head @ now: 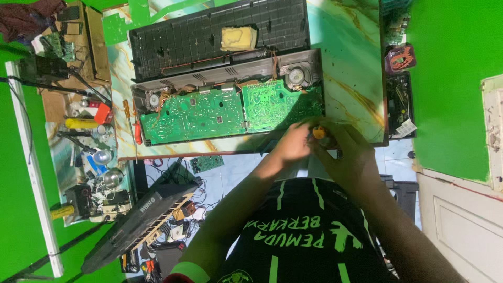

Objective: The person unscrews and removes screws from the circuit board of an electronic device using a screwdriver, and then detaches a wire from a connector on the board by hand.

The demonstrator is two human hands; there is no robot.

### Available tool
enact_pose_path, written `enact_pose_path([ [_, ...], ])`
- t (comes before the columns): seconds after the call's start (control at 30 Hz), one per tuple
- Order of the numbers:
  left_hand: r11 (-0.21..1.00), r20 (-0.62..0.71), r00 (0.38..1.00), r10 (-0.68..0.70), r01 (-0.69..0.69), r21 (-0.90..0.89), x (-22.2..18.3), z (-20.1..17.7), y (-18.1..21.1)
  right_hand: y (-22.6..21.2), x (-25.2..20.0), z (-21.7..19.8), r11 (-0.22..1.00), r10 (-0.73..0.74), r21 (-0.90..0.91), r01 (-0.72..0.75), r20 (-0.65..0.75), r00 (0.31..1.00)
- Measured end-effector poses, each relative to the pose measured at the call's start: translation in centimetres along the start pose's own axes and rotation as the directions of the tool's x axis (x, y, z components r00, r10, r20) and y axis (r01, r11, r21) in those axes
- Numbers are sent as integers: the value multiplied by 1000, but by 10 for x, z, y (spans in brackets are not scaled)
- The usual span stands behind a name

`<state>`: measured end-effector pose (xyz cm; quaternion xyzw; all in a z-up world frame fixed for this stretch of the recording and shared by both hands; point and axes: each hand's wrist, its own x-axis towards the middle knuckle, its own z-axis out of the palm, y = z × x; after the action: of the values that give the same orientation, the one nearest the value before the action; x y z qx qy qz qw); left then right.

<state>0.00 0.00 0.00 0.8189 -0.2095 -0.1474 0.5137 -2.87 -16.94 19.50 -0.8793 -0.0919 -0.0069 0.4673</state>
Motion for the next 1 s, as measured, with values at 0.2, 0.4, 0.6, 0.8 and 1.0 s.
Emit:
enact_pose_path([
  [0.2,869,-20,999,32,-38,-493,-12,-34,79,-4,-10,26,995,-95,-48,87,-182,979],
  [0.4,969,-25,971,239,-241,-49,-17,-59,82,1,-17,30,976,-193,-144,163,-234,953],
  [0.6,999,-90,995,40,-40,0,-16,-52,69,3,-7,20,980,-189,-80,181,-98,977],
  [0.8,939,-185,983,-11,74,335,1,-37,70,18,5,-4,947,-292,-164,275,-84,953],
  [1.0,978,-132,983,131,-106,178,23,-69,90,33,40,-35,903,-422,-57,427,76,903],
])
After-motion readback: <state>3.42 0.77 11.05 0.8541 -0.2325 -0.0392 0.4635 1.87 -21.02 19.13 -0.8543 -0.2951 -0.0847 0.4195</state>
